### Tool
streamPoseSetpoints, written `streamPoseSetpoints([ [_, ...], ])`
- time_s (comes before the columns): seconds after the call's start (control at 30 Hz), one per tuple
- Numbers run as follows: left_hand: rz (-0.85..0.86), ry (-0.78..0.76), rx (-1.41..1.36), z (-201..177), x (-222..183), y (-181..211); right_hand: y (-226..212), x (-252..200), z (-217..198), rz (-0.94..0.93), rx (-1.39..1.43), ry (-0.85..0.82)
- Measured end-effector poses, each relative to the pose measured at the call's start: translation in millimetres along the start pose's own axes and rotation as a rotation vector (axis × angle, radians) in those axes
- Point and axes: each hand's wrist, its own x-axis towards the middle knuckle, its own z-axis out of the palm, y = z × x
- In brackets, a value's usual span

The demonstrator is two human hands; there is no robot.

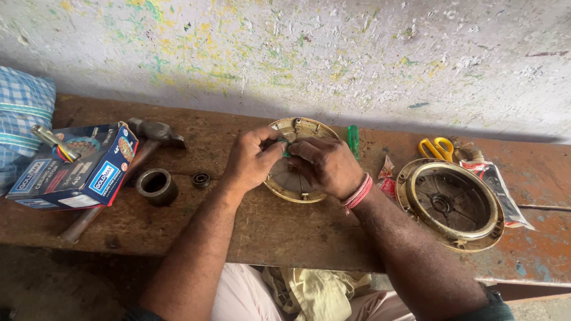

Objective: The person uses a green screwdriver to scrape the inside of a brass-colored metal housing, then wipes it with a cloth. They repeat scraping and wiping on the central hub and inner surfaces, handling the housing and a second similar part on the table.

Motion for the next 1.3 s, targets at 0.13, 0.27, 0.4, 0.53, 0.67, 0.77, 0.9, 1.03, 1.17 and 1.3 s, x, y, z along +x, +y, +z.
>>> streamPoseSetpoints([
  [0.13, -0.016, -0.002, -0.125, -2.5, 0.9, -2.7, -0.7, 2.7, 8.2, 0.000, 0.010, 0.011],
  [0.27, -0.064, -0.033, 0.041, -2.5, 3.1, -10.9, 2.1, -2.5, 7.6, 0.136, 0.081, 0.005],
  [0.4, 0.175, 0.399, 0.510, -11.8, 2.7, -20.4, 3.5, -2.4, 16.0, 0.100, 0.024, 0.055],
  [0.53, 0.000, 0.347, 0.606, -13.0, 7.2, -27.4, 9.5, -1.8, 30.4, 0.031, 0.000, -0.071],
  [0.67, -0.311, 0.098, 0.452, -11.5, 11.5, -29.7, 14.7, 3.6, 45.5, 0.016, -0.040, -0.135],
  [0.77, -0.166, 0.110, 0.633, -8.9, 8.2, -30.5, 10.4, 7.9, 54.3, 0.021, -0.095, -0.185],
  [0.9, -0.086, 0.139, 0.601, -5.9, 4.9, -31.1, 3.1, 6.0, 52.7, 0.065, -0.213, -0.274],
  [1.03, -0.164, 0.092, 0.639, -6.1, 5.8, -30.5, 3.4, 5.9, 48.1, 0.018, -0.274, -0.425],
  [1.17, -0.033, 0.151, 0.697, -4.9, 2.5, -29.7, 7.9, 2.4, 46.5, -0.005, -0.303, -0.350],
  [1.3, -0.112, 0.120, 0.665, -3.2, 3.3, -31.7, 5.2, 1.1, 50.2, -0.081, -0.205, -0.368],
])
